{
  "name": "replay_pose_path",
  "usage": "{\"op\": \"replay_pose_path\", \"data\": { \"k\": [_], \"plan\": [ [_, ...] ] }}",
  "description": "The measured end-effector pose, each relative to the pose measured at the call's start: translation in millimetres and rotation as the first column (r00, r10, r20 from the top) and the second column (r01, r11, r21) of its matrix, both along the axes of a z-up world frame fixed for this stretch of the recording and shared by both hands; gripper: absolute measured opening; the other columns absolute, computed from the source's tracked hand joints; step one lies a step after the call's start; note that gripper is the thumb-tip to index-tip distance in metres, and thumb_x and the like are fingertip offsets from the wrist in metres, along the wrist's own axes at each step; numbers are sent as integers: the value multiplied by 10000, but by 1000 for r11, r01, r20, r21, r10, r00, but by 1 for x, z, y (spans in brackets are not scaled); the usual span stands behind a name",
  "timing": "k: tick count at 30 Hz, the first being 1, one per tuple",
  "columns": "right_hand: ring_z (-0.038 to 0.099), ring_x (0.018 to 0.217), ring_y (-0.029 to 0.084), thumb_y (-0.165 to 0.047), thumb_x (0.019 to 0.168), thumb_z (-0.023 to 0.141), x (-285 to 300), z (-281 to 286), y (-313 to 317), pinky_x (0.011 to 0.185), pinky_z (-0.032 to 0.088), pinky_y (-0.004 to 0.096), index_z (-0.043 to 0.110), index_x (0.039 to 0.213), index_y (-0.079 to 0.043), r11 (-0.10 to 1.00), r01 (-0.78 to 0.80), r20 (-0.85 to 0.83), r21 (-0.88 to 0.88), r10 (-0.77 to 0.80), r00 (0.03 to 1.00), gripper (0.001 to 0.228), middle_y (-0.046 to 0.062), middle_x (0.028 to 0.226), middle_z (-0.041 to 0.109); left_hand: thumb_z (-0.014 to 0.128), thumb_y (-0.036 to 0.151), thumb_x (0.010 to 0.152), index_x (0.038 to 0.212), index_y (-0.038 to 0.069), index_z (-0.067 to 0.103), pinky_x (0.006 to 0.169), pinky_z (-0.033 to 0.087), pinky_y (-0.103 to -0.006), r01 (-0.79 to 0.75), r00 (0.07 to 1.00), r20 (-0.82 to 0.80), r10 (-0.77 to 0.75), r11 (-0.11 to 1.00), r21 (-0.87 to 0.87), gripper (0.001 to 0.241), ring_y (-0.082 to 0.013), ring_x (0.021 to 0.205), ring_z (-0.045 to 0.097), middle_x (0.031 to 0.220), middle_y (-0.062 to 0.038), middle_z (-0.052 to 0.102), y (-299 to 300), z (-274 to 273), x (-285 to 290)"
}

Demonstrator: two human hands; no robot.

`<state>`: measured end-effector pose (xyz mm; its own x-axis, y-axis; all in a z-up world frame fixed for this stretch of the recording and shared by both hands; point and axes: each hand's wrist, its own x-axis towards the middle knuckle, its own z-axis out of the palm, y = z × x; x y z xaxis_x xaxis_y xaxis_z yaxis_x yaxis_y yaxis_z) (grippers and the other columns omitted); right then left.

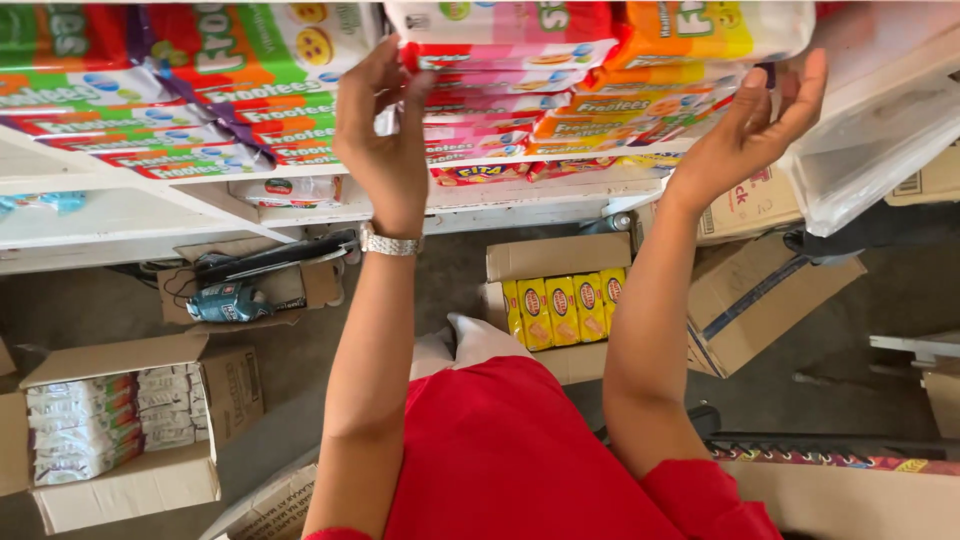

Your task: Organizing and stocking biscuit and snack packages on grocery store shelves from cardboard boxes.

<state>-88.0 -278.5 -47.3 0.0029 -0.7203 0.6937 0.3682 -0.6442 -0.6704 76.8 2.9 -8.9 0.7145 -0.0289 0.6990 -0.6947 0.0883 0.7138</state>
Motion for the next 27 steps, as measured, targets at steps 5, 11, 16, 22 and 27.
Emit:
{"op": "replay_pose_path", "data": {
  "k": [5, 11, 16, 22, 27],
  "plan": [
    [578, 1093, 138, -265, 1120, 644, -10, -13, -55, 990, 488, 282, 554, 1382, -19, 996, -49, -166, 79, 61, 984, 370, 55, 1225, 614, 784, -14, 988, 1200, 43, 699, 809, 611, -260, -54, 997, -56, 55, 998, 17, 236, -108, 877, 720, 1004, -46, 741, -2, -2, 3],
    [625, 1064, 120, -272, 1141, 627, -6, 4, -36, 1019, 515, 281, 610, 1352, 20, 983, -180, -242, 36, 184, 953, 360, 57, 1154, 718, 771, -17, 997, 1169, 33, 687, 803, 618, -273, -84, 993, -74, 86, 996, 27, 198, -115, 887, 728, 1015, -47, 742, -4, -3, 3],
    [665, 1145, 162, -291, 1125, 601, -8, -10, -39, 1074, 526, 317, 608, 1403, 23, 971, -185, -231, 153, 217, 949, 420, 114, 1237, 731, 783, 0, 963, 1192, 22, 625, 865, 578, -386, -279, 957, 101, 272, 958, 63, 279, -217, 986, 670, 1077, -78, 689, -19, -10, -29],
    [429, 1528, 236, -316, 1170, 463, -4, -76, -47, 1299, 307, 358, 401, 1586, 14, 976, -194, -254, 95, 212, 944, 534, 149, 1629, 454, 741, 18, 940, 1271, 109, 653, 931, 522, -434, 3, 846, 443, -297, 834, 552, 355, -295, 1139, 623, 1303, -58, 637, -86, -20, -84],
    [432, 1518, 245, -217, 1145, 516, -37, -52, -68, 1277, 339, 367, 486, 1553, -49, 991, -88, -161, 104, 105, 981, 443, 136, 1637, 446, 694, 56, 936, 1309, 81, 635, 950, 528, -471, 201, 935, 145, -324, 821, 534, 378, -371, 1153, 611, 1303, -112, 622, -121, -41, -104]
  ]
}}
